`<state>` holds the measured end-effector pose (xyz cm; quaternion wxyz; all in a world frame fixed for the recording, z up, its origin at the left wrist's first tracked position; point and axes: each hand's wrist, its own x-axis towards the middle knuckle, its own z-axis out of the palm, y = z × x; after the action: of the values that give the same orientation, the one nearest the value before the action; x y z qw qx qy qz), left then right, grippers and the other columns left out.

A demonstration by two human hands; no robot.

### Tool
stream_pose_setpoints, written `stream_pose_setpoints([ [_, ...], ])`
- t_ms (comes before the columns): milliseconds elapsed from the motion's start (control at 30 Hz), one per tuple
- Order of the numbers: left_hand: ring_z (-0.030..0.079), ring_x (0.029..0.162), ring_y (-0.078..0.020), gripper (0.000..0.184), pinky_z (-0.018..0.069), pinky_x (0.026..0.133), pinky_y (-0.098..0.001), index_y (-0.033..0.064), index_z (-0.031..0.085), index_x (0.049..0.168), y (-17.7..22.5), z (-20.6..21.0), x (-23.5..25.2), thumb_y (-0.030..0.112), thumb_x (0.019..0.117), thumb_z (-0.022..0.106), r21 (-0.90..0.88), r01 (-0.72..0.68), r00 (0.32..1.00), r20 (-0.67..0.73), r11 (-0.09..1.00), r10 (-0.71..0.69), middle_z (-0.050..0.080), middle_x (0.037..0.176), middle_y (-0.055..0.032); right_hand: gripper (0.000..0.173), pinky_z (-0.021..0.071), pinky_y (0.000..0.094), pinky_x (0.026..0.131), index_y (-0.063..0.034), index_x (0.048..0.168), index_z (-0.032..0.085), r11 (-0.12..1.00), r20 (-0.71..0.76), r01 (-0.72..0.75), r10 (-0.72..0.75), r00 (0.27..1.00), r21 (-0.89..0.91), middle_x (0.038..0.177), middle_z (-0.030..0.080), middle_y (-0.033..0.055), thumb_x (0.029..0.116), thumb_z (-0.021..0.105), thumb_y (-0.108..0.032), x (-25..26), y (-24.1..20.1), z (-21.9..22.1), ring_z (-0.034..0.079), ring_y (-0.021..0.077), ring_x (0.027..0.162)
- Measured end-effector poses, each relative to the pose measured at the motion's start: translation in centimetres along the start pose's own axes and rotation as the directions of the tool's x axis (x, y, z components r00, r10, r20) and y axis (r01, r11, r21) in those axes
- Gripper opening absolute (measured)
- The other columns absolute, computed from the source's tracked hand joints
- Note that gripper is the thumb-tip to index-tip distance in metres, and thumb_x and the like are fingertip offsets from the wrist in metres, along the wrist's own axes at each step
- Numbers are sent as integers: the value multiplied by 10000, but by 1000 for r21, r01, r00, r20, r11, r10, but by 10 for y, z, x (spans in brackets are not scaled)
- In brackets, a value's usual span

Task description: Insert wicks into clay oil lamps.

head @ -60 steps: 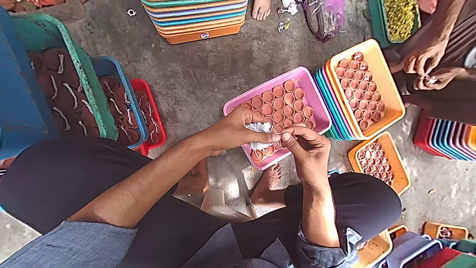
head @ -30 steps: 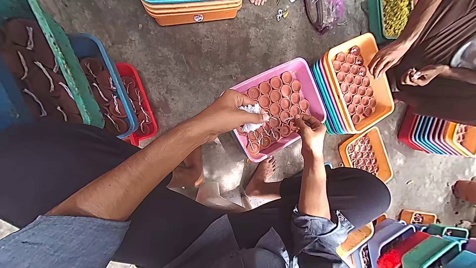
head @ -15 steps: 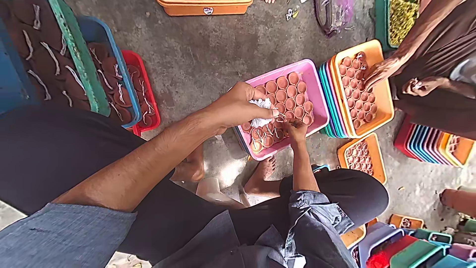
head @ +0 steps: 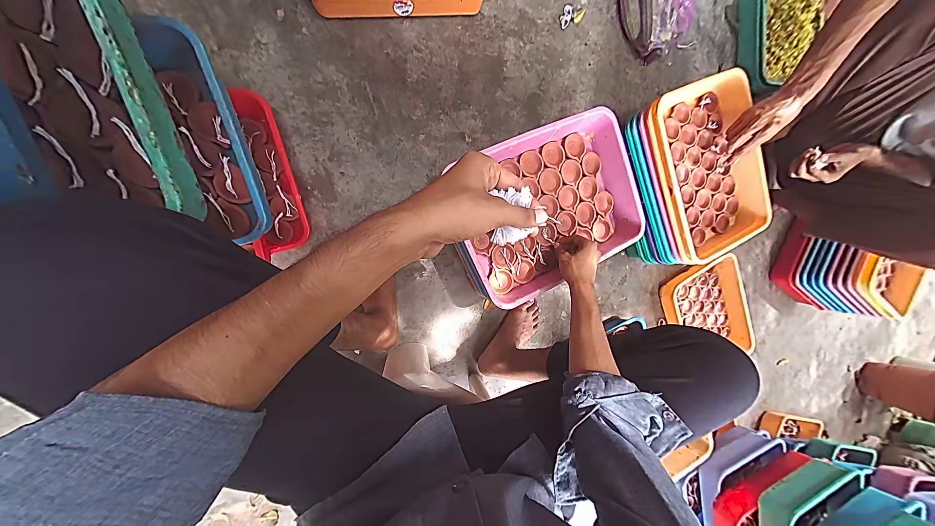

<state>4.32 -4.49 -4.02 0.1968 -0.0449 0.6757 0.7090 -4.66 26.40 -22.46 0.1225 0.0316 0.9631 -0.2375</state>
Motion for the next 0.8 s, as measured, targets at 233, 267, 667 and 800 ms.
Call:
stream_pose_setpoints([
  [233, 738, 847, -116, 180, 615, 801, -263, 9, 752, 1074, 0, 1, -1, 134, 945, 747, -13, -8, 1000, 25, 1000, 9, 767, 943, -67, 176, 533, 623, 864, -39, 1028, 749, 994, -33, 36, -40, 999, -98, 990, 734, 197, 878, 763, -129, -11, -2, -10, 705, 383, 958],
  [267, 739, 845, -111, 169, 615, 801, -259, 15, 754, 1071, 0, 1, -2, 128, 946, 744, -20, -11, 999, 32, 1000, 12, 771, 940, -62, 198, 527, 640, 862, -34, 1037, 743, 992, -49, 48, -54, 997, -117, 1003, 728, 212, 877, 773, -147, -15, -5, -15, 697, 406, 971],
  [667, 725, 924, -137, 191, 600, 848, -281, 31, 752, 1135, 3, -1, -1, 141, 1004, 667, -74, -79, 991, 101, 994, 86, 764, 1007, -70, 240, 594, 288, 763, -55, 1178, 718, 439, 178, 54, -471, 864, 897, 1033, 725, 85, 1012, 638, -208, -76, -115, -95, 686, 124, 840],
  [800, 715, 977, -165, 223, 596, 878, -305, 12, 728, 1196, 5, -1, 0, 44, 997, 632, -102, -65, 991, 108, 993, 76, 746, 1085, -104, 261, 604, 277, 795, -44, 1185, 715, 402, 89, 162, -537, 839, 901, 1034, 734, 81, 942, 737, -136, -87, -121, -100, 705, 124, 885],
])
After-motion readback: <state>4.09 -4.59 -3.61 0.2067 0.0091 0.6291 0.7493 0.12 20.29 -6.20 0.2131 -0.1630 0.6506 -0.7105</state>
